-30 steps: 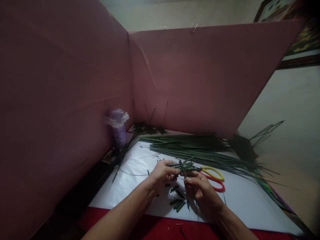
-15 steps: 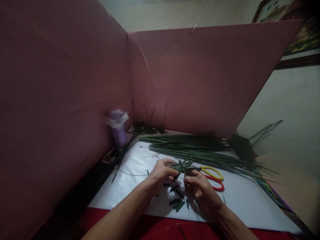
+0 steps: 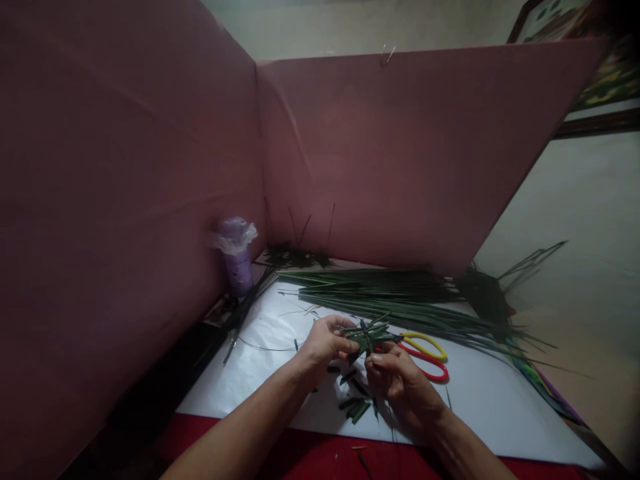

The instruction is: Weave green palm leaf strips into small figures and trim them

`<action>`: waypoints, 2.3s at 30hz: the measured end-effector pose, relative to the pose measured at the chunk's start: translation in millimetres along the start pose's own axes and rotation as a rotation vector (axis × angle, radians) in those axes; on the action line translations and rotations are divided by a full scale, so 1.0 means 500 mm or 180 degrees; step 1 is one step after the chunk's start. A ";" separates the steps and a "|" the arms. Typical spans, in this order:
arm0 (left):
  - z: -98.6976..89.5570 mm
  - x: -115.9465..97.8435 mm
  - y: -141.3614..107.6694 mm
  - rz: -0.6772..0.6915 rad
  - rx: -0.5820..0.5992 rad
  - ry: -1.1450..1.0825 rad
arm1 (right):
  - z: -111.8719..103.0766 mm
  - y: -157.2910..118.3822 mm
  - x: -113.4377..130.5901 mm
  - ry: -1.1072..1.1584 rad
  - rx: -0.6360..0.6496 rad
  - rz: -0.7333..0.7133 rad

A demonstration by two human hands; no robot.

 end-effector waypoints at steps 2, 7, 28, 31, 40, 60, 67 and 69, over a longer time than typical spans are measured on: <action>0.002 0.001 -0.001 -0.0040 0.0059 -0.0040 | 0.000 0.000 0.001 -0.0007 0.0003 0.0003; 0.003 -0.001 0.001 0.0102 0.0116 0.0048 | 0.001 -0.003 0.001 0.0037 -0.0098 0.0025; 0.018 -0.011 -0.007 0.0398 0.0262 0.0389 | 0.017 0.002 0.012 -0.0340 0.0004 -0.0387; 0.022 -0.011 -0.008 0.0360 0.0283 0.0395 | 0.019 0.003 0.014 -0.0287 0.0052 -0.0473; 0.017 -0.017 -0.002 0.0454 0.0262 0.0189 | 0.004 0.005 0.010 -0.0478 -0.0184 -0.0438; 0.028 -0.009 -0.010 0.0262 0.0370 0.0506 | 0.012 0.000 0.000 -0.0143 -0.0108 -0.0237; 0.029 -0.007 -0.009 0.0265 0.0381 0.0496 | 0.002 0.008 -0.006 -0.0281 -0.0081 -0.0219; 0.027 -0.005 -0.008 0.0285 0.0375 0.0522 | 0.002 0.009 -0.007 -0.0249 -0.0085 -0.0228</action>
Point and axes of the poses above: each hand's wrist, its own y-axis towards the middle knuckle, its own z-axis out of the palm, x = y × z, the point moved 6 cm from there along y, towards the middle knuckle, and after that the axes turned 6 degrees about -y, right-handed, at the moved point
